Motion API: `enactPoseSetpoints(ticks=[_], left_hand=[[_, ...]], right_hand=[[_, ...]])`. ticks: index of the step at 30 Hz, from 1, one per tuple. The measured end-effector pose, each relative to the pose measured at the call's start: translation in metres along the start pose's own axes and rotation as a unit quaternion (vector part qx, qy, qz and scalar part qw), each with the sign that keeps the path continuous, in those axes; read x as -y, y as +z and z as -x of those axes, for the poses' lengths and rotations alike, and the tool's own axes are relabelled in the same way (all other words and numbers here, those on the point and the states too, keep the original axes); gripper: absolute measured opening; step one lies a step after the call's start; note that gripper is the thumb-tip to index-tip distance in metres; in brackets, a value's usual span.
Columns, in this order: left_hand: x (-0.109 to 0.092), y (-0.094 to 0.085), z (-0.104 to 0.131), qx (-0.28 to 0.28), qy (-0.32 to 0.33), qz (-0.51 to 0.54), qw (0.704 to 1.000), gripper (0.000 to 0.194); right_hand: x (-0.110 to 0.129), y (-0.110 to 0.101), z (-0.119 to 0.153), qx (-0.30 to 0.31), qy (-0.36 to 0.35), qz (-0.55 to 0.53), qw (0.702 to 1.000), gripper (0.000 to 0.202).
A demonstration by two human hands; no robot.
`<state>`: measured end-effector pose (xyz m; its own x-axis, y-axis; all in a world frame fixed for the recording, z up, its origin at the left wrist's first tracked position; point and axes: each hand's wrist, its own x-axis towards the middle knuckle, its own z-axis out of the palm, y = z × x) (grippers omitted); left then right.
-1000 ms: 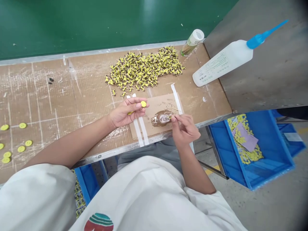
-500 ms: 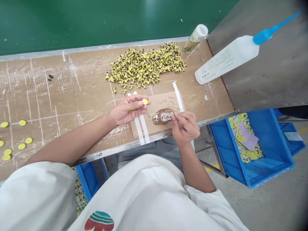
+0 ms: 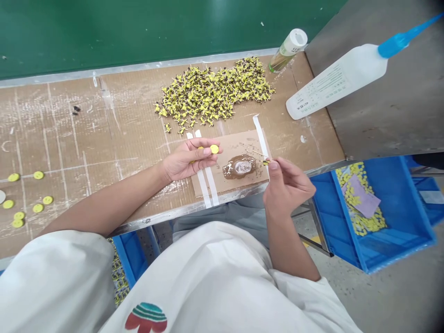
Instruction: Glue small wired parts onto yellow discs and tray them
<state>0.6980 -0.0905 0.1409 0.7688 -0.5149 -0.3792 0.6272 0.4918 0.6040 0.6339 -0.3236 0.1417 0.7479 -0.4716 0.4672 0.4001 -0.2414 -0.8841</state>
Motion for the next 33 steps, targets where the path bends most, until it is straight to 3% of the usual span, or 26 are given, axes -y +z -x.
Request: enactPoseSetpoints(ticks=[2, 5, 10, 16, 22, 33], left_hand=[[0.001, 0.0, 0.001, 0.018, -0.002, 0.003, 1.0, 0.019], [0.001, 0.0, 0.001, 0.036, -0.001, 0.015, 0.999, 0.017], [0.001, 0.003, 0.002, 0.034, -0.021, 0.016, 0.999, 0.017], [0.002, 0.002, 0.0, 0.083, -0.028, 0.033, 0.996, 0.017], [0.004, -0.001, -0.002, 0.112, -0.022, 0.033, 0.993, 0.022], [0.003, 0.001, -0.002, 0.086, -0.037, 0.017, 0.995, 0.017]], right_hand=[[0.012, 0.006, -0.002, -0.027, 0.044, -0.026, 0.998, 0.015], [0.027, 0.018, -0.005, -0.017, 0.075, -0.038, 0.996, 0.015], [0.039, 0.04, -0.002, 0.032, 0.072, -0.039, 0.996, 0.015], [0.039, 0.06, 0.007, 0.086, 0.062, -0.025, 0.994, 0.014], [0.033, 0.065, 0.012, 0.084, 0.072, -0.034, 0.993, 0.015], [0.031, 0.065, 0.014, 0.077, 0.05, -0.008, 0.996, 0.015]])
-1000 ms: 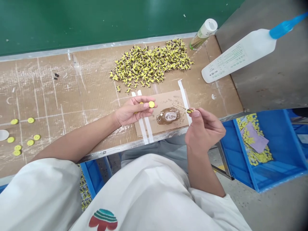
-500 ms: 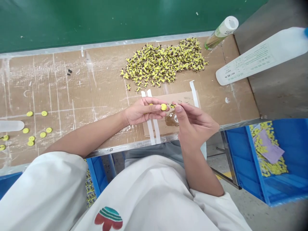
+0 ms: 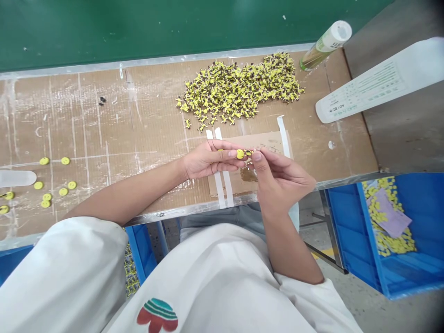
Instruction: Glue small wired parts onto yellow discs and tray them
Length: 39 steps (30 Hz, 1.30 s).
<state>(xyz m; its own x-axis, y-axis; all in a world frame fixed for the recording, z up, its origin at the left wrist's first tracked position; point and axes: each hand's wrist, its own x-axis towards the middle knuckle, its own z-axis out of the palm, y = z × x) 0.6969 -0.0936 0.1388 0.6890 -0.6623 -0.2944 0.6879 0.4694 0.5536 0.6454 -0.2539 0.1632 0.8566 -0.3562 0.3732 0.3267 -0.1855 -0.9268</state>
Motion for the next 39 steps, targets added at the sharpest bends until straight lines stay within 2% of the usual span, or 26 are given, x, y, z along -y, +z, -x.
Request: enactPoseSetpoints(ticks=[5, 12, 16, 21, 29, 39], left_hand=[[0.0007, -0.001, 0.0, -0.008, -0.004, -0.006, 1.0, 0.019], [0.0004, -0.0014, -0.0006, 0.021, 0.005, 0.004, 1.0, 0.025], [0.0007, -0.0021, -0.0009, 0.011, -0.002, -0.001, 1.0, 0.021], [0.001, -0.003, -0.001, 0.036, 0.009, 0.001, 0.999, 0.026], [0.0011, -0.0024, -0.0008, -0.001, -0.003, -0.014, 1.0, 0.019], [0.0027, -0.0054, -0.0008, 0.005, 0.006, -0.018, 1.0, 0.027]], right_hand=[[-0.0004, -0.0008, 0.0008, -0.002, -0.001, 0.016, 1.0, 0.016], [-0.0008, -0.0009, 0.0014, 0.006, -0.011, 0.005, 1.0, 0.015], [-0.0011, -0.0015, 0.0015, 0.007, -0.02, 0.034, 0.999, 0.017], [-0.0012, -0.0029, 0.0021, 0.018, -0.041, 0.054, 0.998, 0.015], [-0.0028, -0.0049, 0.0025, 0.029, -0.055, 0.063, 0.996, 0.015], [0.0002, -0.0054, 0.0012, 0.035, -0.052, 0.077, 0.995, 0.013]])
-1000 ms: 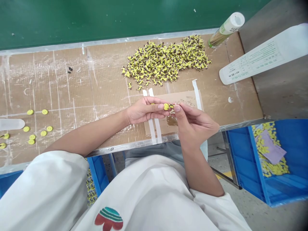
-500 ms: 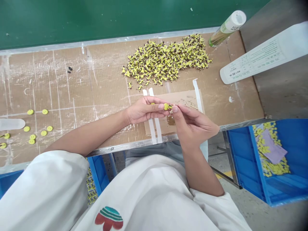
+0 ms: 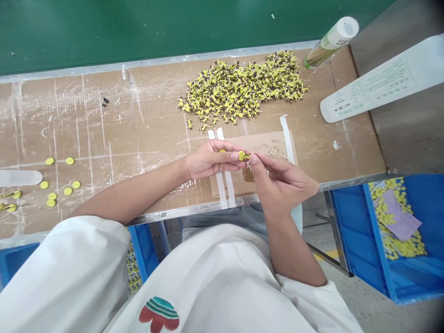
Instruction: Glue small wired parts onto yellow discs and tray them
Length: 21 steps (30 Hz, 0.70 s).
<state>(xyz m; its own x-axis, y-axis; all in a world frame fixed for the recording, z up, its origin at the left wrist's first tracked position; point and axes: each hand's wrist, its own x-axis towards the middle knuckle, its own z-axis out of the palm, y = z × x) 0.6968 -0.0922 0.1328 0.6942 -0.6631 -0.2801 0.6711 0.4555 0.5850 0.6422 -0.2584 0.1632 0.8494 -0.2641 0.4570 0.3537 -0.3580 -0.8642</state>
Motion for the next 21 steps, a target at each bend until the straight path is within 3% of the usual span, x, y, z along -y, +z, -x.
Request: enactPoseSetpoints(ticks=[12, 21], left_hand=[[0.0006, 0.0007, -0.0001, 0.011, 0.016, -0.002, 1.0, 0.03], [0.0009, 0.0022, -0.0002, -0.012, 0.013, -0.013, 1.0, 0.033]], right_hand=[[-0.0003, -0.0011, -0.0034, 0.029, -0.007, -0.018, 0.999, 0.015], [-0.0015, -0.003, -0.0036, 0.049, -0.008, -0.015, 0.999, 0.017]])
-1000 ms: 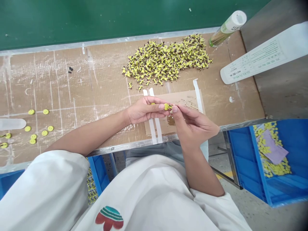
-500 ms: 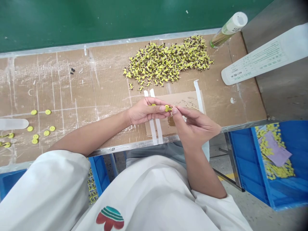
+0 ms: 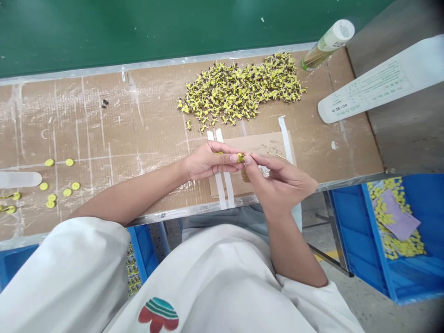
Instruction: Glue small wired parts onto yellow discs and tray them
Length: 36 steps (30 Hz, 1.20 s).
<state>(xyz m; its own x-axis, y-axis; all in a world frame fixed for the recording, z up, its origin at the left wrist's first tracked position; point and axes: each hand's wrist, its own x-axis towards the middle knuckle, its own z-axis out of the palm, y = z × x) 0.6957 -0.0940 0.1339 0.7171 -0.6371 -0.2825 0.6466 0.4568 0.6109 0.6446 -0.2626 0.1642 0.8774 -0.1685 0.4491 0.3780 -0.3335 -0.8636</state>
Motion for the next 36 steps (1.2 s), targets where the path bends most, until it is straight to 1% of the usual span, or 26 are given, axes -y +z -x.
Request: enactPoseSetpoints(ticks=[4, 7, 12, 14, 17, 20, 26, 28, 33, 36], left_hand=[[0.0, 0.001, 0.0, -0.027, -0.013, -0.007, 1.0, 0.037], [0.0, 0.001, 0.001, -0.033, -0.013, -0.006, 0.999, 0.038], [-0.001, 0.004, 0.002, -0.028, -0.011, 0.004, 1.0, 0.035], [-0.001, 0.006, 0.003, -0.046, -0.014, 0.007, 0.999, 0.03], [-0.003, 0.012, 0.007, -0.083, -0.02, 0.007, 0.996, 0.023], [-0.004, 0.02, 0.011, -0.101, -0.015, 0.007, 0.995, 0.022], [-0.004, 0.039, 0.022, -0.115, 0.036, 0.023, 0.992, 0.025], [-0.004, 0.044, 0.028, -0.127, 0.056, 0.032, 0.99, 0.026], [-0.005, 0.054, 0.047, -0.184, 0.098, 0.011, 0.978, 0.03], [-0.001, 0.06, 0.062, -0.224, 0.133, -0.005, 0.965, 0.028]], right_hand=[[0.002, -0.002, -0.003, 0.01, 0.004, 0.025, 1.0, 0.013], [0.005, -0.002, -0.005, 0.019, 0.009, 0.028, 0.999, 0.011], [0.007, -0.001, -0.006, -0.006, 0.033, 0.025, 0.999, 0.01], [0.006, 0.0, -0.006, -0.012, 0.034, 0.029, 0.999, 0.01], [0.005, -0.001, -0.008, -0.003, 0.031, 0.037, 0.999, 0.01], [0.007, -0.004, -0.013, 0.01, 0.03, 0.027, 0.999, 0.01], [0.016, -0.005, -0.021, 0.006, 0.031, -0.018, 0.999, 0.01], [0.018, -0.004, -0.022, 0.015, 0.031, -0.038, 0.999, 0.01], [0.022, 0.002, -0.02, 0.046, 0.045, -0.074, 0.995, 0.011], [0.026, 0.007, -0.016, 0.052, 0.053, -0.086, 0.994, 0.012]])
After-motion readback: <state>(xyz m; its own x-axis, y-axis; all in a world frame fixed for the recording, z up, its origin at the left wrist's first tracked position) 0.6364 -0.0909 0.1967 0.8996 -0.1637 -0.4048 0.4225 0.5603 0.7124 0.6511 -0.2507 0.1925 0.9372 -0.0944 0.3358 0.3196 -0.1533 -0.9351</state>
